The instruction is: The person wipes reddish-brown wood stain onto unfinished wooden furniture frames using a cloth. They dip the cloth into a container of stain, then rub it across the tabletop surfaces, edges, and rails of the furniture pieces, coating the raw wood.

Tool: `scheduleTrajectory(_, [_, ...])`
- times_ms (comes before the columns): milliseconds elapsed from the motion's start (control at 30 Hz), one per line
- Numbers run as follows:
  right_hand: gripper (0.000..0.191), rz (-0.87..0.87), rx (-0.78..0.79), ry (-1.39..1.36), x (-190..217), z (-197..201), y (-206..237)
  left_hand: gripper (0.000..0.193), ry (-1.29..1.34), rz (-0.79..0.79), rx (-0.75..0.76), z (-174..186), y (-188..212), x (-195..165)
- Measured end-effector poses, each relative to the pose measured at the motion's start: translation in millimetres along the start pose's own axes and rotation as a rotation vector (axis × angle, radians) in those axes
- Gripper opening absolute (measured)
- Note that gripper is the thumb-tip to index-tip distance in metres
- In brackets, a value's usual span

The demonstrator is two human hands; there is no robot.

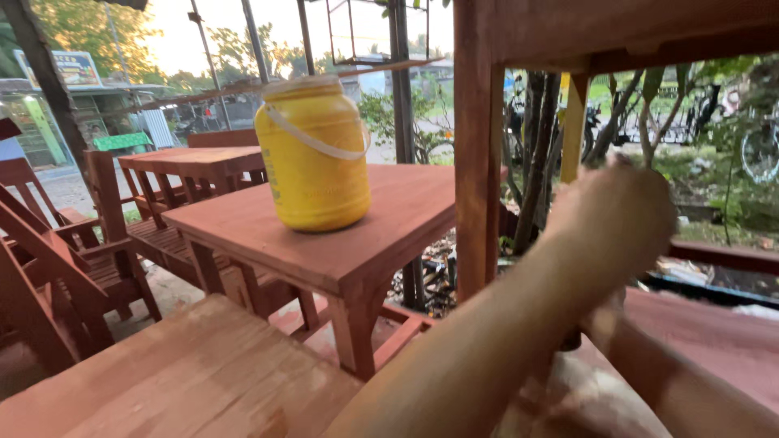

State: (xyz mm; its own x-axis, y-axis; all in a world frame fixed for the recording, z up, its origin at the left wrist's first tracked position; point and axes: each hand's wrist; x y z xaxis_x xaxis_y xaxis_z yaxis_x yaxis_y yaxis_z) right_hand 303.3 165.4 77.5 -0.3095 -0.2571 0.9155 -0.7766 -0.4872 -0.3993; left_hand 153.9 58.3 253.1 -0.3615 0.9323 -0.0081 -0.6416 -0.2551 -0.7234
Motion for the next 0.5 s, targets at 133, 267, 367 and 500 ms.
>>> scheduleTrajectory(133, [0.012, -0.009, 0.039, 0.002, -8.5, -20.0, -37.5, 0.029, -0.010, -0.093, 0.014, 10.5, 5.5, -11.0])
scheduleTrajectory(267, [0.013, -0.023, 0.055, 0.012, -15.0, -28.9, -54.5, 0.032, 0.093, -0.128, -0.027, 14.6, 5.6, -7.3])
scheduleTrajectory(367, [0.013, -0.023, 0.058, 0.011, -17.0, -32.3, -58.5, 0.032, 0.017, -0.168, -0.069, 11.1, 3.7, 2.1])
scheduleTrajectory(500, [0.014, -0.025, 0.047, 0.014, -19.7, -25.4, -55.3, 0.035, 0.005, -0.157, -0.150, 0.3, 0.6, 5.2])
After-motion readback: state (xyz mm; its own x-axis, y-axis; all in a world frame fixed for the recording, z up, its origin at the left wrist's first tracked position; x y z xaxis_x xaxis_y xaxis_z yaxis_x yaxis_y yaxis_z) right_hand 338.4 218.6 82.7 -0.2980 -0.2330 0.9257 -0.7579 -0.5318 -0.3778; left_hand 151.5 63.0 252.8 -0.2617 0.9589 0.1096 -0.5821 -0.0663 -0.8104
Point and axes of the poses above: each hand's wrist, its own y-axis away from the middle knuckle, its own z-axis out of the back of the hand, x = y × z, and after that the axes turned 15 degrees about -x, right-handed
